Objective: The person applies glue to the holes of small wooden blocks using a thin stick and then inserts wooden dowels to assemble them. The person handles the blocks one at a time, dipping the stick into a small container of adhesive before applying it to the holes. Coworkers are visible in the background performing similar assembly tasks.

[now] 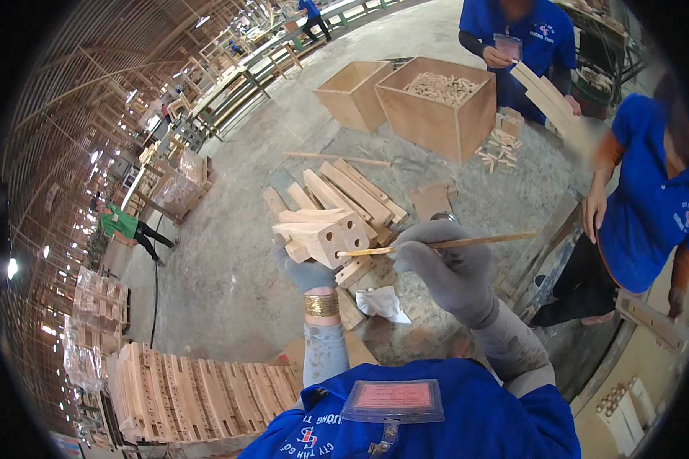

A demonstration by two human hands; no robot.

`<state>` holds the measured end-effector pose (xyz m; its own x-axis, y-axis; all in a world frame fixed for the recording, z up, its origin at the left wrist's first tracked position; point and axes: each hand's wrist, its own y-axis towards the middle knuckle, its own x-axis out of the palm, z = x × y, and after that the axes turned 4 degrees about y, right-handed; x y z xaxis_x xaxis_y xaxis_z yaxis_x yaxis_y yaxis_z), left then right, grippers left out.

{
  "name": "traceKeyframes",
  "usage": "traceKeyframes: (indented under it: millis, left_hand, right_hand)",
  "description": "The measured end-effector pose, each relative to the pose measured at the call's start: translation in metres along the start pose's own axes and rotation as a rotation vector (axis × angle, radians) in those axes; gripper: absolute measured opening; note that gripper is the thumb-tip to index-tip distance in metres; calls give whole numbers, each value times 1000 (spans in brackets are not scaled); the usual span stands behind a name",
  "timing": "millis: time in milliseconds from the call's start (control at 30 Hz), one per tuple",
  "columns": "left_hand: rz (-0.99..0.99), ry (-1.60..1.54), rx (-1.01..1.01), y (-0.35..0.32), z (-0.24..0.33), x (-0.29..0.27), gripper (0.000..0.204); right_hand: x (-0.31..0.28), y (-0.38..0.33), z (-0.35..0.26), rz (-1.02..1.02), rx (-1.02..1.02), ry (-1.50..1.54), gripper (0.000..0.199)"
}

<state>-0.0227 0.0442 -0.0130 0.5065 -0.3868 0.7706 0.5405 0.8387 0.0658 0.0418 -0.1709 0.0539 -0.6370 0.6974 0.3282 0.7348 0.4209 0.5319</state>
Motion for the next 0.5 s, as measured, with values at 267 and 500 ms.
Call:
traceKeyframes:
  millis: [267,500]
  left_hand:
    - [-26,-45,-48,0,2,-1,57]
    - [-26,-71,-64,1,1,-4,58]
  right_hand:
    - [3,6,3,-156,-173,-261,6]
    - [10,5,0,-187,-213,-381,6]
